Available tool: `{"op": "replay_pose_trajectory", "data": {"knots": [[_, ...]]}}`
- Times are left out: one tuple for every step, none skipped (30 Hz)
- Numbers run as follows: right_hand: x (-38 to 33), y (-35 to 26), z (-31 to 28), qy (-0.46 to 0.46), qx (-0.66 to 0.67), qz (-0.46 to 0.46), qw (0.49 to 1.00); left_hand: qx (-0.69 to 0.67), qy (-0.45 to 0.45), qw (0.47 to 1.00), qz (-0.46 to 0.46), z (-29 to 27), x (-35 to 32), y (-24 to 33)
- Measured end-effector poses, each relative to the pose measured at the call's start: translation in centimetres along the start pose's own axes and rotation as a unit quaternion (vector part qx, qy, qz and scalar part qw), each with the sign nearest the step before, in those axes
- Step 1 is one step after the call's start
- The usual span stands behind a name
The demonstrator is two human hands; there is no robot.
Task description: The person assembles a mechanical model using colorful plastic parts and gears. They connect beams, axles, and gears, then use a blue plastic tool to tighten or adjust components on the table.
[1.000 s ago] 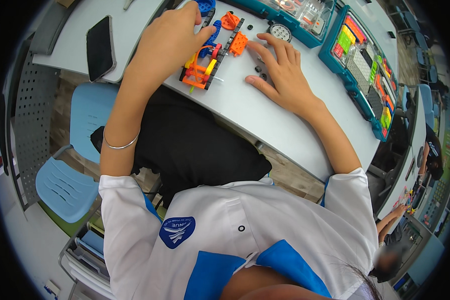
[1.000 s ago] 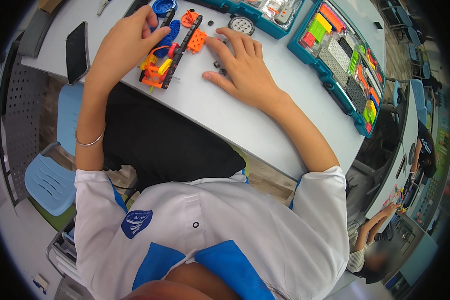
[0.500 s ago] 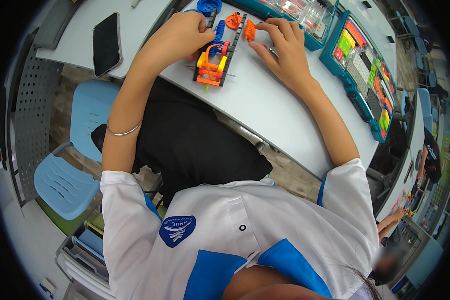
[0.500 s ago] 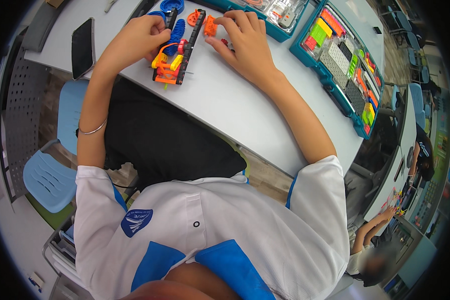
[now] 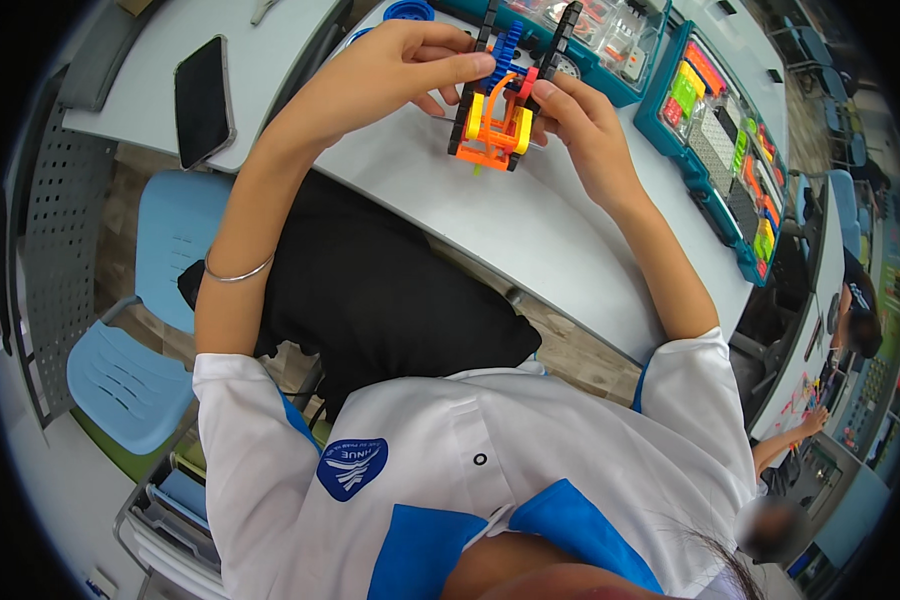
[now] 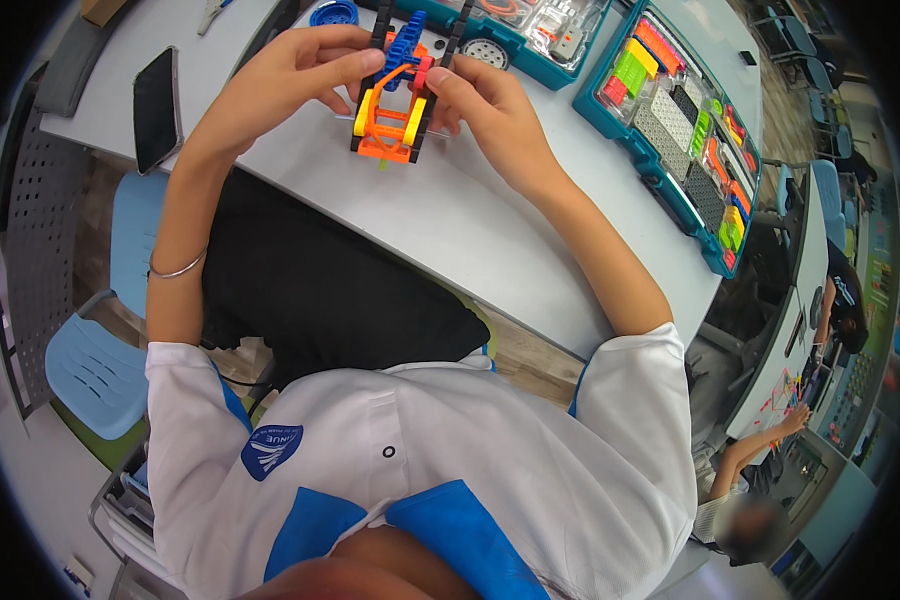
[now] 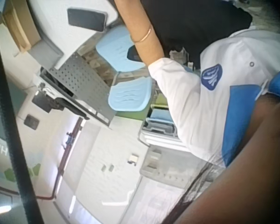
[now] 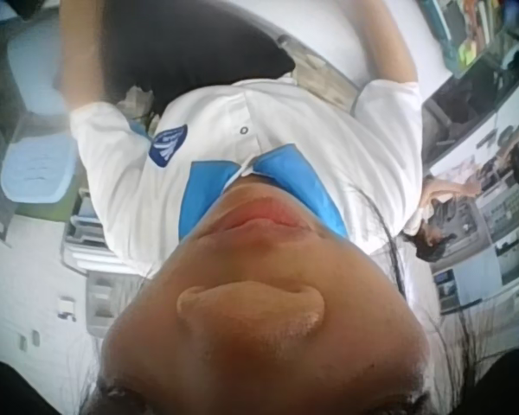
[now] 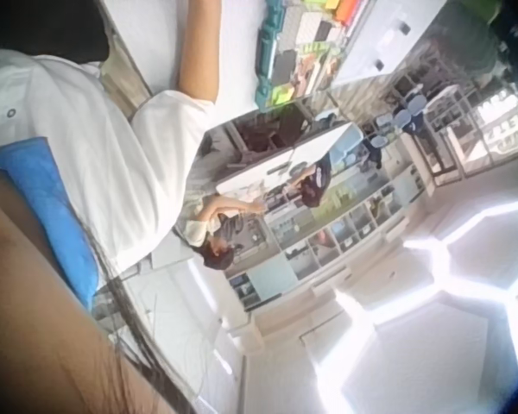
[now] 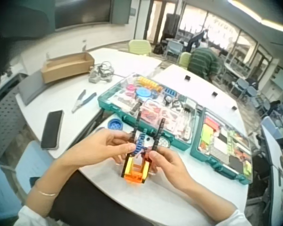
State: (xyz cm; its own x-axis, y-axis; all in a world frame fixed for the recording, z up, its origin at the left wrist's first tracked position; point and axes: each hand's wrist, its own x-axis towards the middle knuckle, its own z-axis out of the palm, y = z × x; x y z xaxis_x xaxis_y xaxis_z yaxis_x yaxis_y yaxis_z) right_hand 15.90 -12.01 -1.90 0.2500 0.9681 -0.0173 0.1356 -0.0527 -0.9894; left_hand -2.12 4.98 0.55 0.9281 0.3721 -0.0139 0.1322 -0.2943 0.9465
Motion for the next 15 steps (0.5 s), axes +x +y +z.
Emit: {"op": "replay_pose_trajectory", "data": {"knots": [[0.1,0.1,-0.2,-0.01,0.026,0.012,1.0,-0.007,0.002,1.0,0.01,0.0,0.1,-0.3],[-0.1,-0.2,-0.3,-0.021,0.029,0.015,0.999,-0.014,0.004,1.0,0.021,0.2,0.2,-0.7],[0.0,-0.4,-0.2,-0.019,0.03,0.008,0.999,-0.019,0.008,0.999,0.027,0.2,0.2,-0.8],[0.1,-0.5,-0.1,-0.017,0.03,0.0,0.999,-0.03,0.01,0.999,0.021,0.3,0.2,-0.7],[0.1,-0.6,0.0,-0.015,0.031,-0.007,0.999,-0.042,0.013,0.999,0.014,0.4,0.0,-0.4],[0.2,-0.6,-0.3,-0.022,0.028,-0.008,0.999,-0.053,0.014,0.998,0.008,0.5,0.0,-0.2],[0.3,-0.5,-0.8,-0.03,0.025,-0.009,0.999,-0.057,0.01,0.998,0.009,0.5,0.0,-0.2],[0.4,-0.4,-1.0,-0.037,0.022,-0.01,0.999,-0.061,0.006,0.998,0.009,0.5,0.1,-0.4],[0.4,-0.4,-1.0,-0.033,0.025,-0.01,0.999,-0.065,0.003,0.998,0.009,0.5,0.2,-0.5],[0.5,-0.3,-1.0,-0.03,0.028,-0.01,0.999,-0.058,0.006,0.998,0.009,0.6,0.1,-0.5],[0.5,-0.3,-1.0,-0.026,0.031,-0.01,0.999,-0.051,0.01,0.999,0.008,0.7,0.0,-0.4],[0.5,-0.2,-1.1,-0.033,0.034,-0.004,0.999,-0.045,0.014,0.999,0.008,0.9,-0.2,-0.3],[0.5,-0.2,-1.2,-0.04,0.036,0.003,0.999,-0.021,0.022,1.0,-0.001,1.2,-0.3,0.0],[0.4,-0.1,-1.3,-0.047,0.039,0.009,0.998,0.002,0.031,0.999,-0.011,1.6,-0.4,0.3],[0.4,0.1,-1.3,-0.046,0.051,0.007,0.998,0.025,0.04,0.999,-0.02,1.9,-0.4,0.6]]}}
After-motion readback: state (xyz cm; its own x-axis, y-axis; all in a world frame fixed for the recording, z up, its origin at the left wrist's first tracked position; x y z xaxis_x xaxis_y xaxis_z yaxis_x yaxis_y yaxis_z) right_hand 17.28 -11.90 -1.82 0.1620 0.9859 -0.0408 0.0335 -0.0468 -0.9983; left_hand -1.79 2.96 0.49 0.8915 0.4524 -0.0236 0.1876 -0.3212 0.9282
